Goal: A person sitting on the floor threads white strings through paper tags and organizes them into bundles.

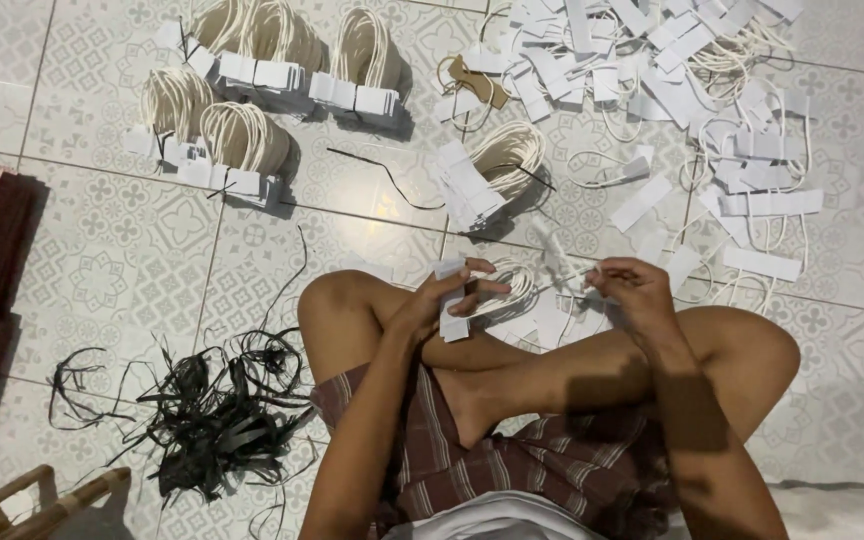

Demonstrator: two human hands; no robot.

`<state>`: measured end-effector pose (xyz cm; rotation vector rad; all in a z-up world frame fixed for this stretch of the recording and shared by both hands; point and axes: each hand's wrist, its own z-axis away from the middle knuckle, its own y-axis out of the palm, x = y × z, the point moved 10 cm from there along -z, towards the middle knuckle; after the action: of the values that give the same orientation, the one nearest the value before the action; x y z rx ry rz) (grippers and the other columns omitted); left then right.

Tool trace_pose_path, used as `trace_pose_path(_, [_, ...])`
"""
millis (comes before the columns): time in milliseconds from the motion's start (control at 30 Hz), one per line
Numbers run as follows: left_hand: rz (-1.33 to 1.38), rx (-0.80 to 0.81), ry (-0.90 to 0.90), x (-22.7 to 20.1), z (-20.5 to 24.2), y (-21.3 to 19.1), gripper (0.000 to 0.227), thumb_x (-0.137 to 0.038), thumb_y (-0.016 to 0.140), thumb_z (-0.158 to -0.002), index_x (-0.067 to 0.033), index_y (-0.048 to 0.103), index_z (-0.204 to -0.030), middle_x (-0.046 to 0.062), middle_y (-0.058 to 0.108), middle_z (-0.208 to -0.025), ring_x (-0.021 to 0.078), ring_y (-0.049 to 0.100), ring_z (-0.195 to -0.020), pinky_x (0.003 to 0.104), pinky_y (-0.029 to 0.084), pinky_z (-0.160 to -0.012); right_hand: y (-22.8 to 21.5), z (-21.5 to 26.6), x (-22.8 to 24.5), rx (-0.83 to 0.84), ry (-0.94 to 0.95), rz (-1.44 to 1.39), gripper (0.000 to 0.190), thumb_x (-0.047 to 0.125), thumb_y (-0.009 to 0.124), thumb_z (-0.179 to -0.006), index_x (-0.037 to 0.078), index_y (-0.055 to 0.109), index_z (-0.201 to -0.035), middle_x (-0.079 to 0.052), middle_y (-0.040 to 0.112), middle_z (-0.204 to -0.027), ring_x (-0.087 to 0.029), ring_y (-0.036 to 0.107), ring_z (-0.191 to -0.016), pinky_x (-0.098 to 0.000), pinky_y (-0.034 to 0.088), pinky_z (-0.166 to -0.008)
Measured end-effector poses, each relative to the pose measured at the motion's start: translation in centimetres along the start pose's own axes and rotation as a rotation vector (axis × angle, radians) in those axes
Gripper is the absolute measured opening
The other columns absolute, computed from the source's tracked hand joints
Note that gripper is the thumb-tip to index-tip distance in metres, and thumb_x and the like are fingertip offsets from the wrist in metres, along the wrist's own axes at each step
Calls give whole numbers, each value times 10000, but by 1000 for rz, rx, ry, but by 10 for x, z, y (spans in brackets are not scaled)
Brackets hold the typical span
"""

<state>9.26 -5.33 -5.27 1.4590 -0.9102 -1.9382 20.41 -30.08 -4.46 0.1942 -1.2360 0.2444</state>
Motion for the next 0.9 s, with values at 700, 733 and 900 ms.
trace_pose_path(700, [-463, -296, 25, -8, -3, -20, 493, -232, 900, -802, -61, 634, -1180, 53, 651, -933, 150, 620, -861, 303, 539, -810, 59, -16, -10, 267, 5, 74, 219, 16, 884, -762, -5, 804, -965, -195, 747, -800, -175, 676, -705, -302, 560, -643])
trace_pose_path(733, [-465, -294, 24, -10, -1, -14, 493, -232, 900, -802, -61, 634, -1180, 53, 651, -933, 150, 620, -861, 303, 539, -810, 58, -17, -11, 266, 3, 73, 219, 16, 884, -762, -5, 804, -965, -195, 747, -800, -175, 676, -705, -302, 560, -643])
trace_pose_path(900, [-349, -339, 48, -11, 4, -17, 418, -296, 831, -881, -70, 636, -1174, 61, 689, -893, 148, 663, -841, 299, 566, -794, 61, -19, -20, 311, -28, 112, 210, 13, 873, -782, -1, 811, -982, -210, 770, -841, -201, 696, -743, -337, 576, -670])
